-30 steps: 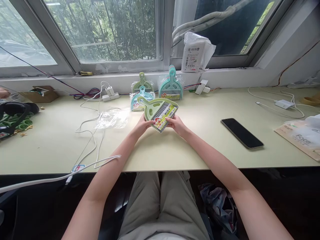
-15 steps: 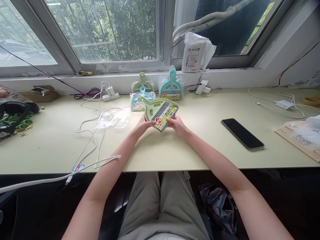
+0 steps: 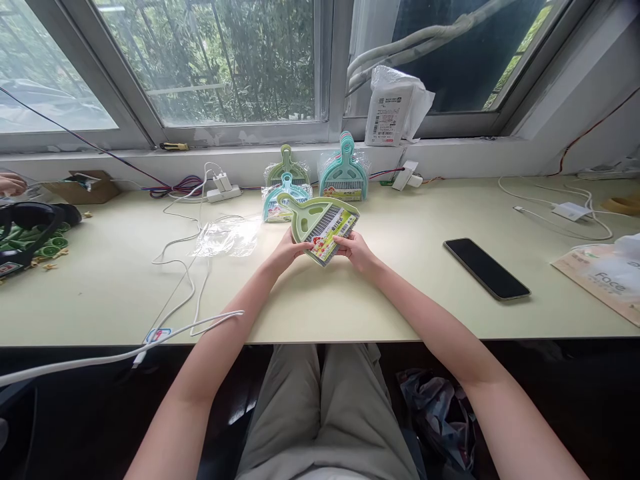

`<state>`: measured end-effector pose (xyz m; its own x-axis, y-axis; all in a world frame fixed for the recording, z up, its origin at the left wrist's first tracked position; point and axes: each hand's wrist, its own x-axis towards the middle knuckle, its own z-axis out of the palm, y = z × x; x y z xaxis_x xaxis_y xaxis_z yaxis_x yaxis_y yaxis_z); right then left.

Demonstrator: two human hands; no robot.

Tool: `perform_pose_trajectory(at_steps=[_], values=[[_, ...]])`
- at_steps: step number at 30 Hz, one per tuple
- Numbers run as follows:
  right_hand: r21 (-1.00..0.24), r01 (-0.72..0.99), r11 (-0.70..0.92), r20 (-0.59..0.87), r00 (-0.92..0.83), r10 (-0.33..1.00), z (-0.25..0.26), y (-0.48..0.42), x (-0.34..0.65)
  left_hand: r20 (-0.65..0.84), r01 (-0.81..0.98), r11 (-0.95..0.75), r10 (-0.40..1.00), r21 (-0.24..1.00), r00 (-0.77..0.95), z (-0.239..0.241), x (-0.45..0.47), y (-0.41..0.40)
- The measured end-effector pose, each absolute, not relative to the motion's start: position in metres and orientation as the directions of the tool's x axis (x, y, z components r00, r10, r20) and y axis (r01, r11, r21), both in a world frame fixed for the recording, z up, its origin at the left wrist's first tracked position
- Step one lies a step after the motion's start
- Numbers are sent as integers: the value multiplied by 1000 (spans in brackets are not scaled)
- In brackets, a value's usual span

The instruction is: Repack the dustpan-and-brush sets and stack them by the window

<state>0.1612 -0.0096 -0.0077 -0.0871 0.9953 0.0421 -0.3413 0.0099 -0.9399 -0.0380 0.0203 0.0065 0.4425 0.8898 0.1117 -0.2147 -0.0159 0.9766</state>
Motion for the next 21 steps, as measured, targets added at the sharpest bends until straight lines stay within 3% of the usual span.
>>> perform_pose_trajectory(at_steps=[21], values=[[-942,-337,4,42,-106,993,-7,-10,161,121,-207,-27,882,978,456,6,-39,21]])
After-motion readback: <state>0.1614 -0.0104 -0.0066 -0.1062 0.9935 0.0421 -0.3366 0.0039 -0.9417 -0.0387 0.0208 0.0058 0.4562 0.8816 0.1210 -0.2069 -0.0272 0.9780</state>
